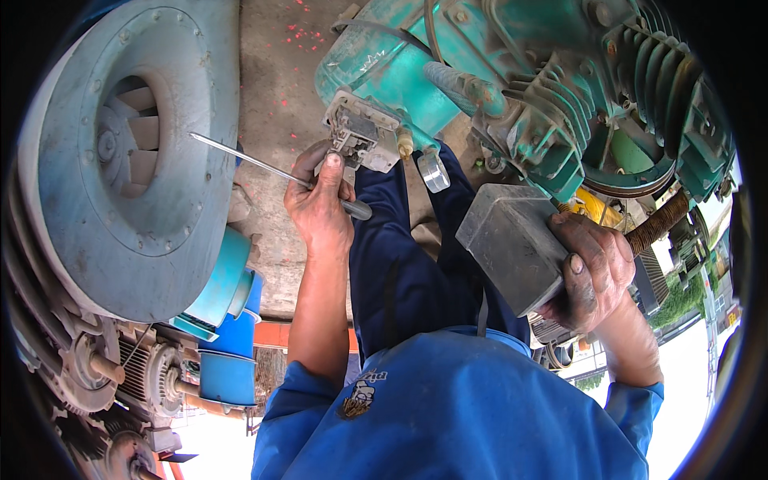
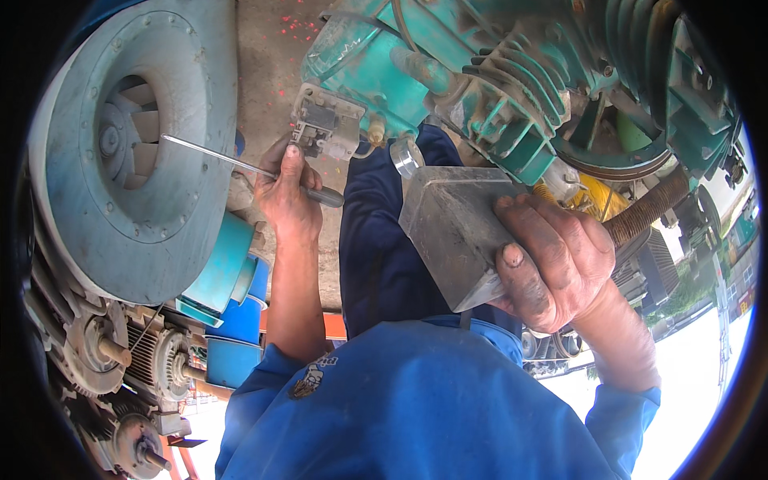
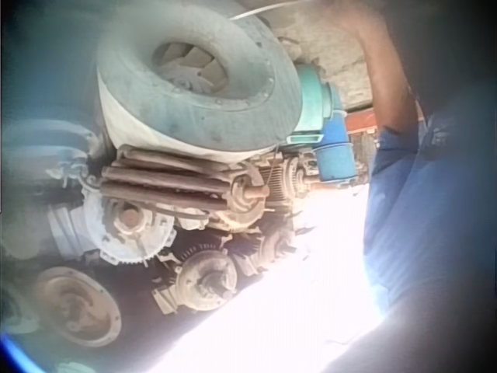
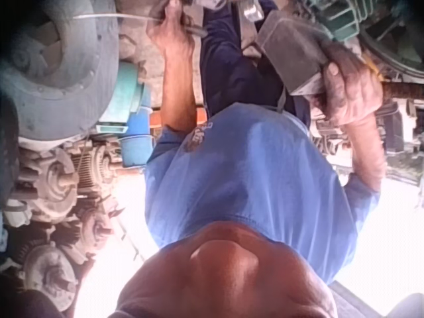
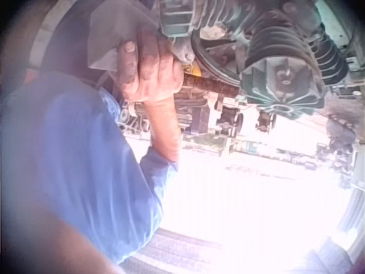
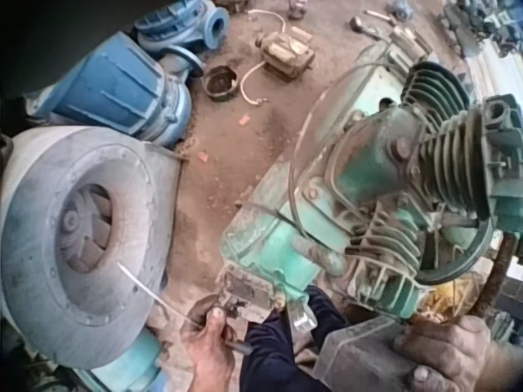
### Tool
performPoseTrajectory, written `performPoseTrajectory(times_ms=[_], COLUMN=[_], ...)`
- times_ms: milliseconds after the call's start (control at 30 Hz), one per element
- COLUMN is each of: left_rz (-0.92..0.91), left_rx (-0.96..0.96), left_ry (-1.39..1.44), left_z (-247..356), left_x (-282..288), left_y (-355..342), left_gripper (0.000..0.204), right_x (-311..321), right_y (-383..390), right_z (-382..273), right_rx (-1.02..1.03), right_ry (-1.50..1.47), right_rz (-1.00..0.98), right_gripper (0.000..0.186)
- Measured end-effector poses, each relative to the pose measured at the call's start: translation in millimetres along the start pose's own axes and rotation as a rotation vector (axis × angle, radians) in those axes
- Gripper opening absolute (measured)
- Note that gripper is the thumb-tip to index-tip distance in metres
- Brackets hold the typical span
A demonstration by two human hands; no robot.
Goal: The person walks through a cluttered scrapyard, picks up a screwdriver, and uses it to adjust components on a green air compressor. They then move to another machine and use the screwdriver on its wheel before returning to the compressor area.
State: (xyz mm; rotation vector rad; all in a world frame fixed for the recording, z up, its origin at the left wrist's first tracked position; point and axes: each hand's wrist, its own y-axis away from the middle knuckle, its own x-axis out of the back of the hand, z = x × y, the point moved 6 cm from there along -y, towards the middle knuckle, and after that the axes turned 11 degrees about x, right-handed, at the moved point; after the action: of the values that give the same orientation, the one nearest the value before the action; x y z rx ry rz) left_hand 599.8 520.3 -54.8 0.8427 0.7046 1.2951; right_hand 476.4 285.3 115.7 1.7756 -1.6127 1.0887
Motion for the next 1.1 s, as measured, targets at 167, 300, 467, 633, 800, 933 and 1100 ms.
performPoseTrajectory(times_ms=[167,300,467,633,800,933,1100], left_rz=[-0.059,-0.040,-0.003,-0.042,-0.061,-0.180,-0.186], left_rx=[0.015,0.012,0.109,0.142,0.138,0.224,0.234], left_ry=[0.056,0.011,0.126,0.278,0.318,0.300,0.314], left_z=[-5,-7,-22,-27,-25,-27,-29], left_x=[2,2,-2,-10,-13,-13,-12], left_y=[-3,1,0,2,1,1,2], left_gripper=[0.020,0.028,0.039,0.037,0.039,0.043,0.042], right_x=[0,0,-3,-1,-2,-3,-2], right_y=[-1,0,9,12,10,9,17], right_z=[1,-1,2,5,6,7,8], right_rx=[-0.024,-0.032,-0.038,-0.124,-0.163,-0.136,-0.171], right_ry=[0.007,0.021,0.041,0.085,0.112,0.121,0.134], right_rz=[-0.040,-0.096,-0.184,-0.263,-0.339,-0.385,-0.474], right_gripper=[0.054,0.069,0.082,0.065,0.057,0.073,0.085])
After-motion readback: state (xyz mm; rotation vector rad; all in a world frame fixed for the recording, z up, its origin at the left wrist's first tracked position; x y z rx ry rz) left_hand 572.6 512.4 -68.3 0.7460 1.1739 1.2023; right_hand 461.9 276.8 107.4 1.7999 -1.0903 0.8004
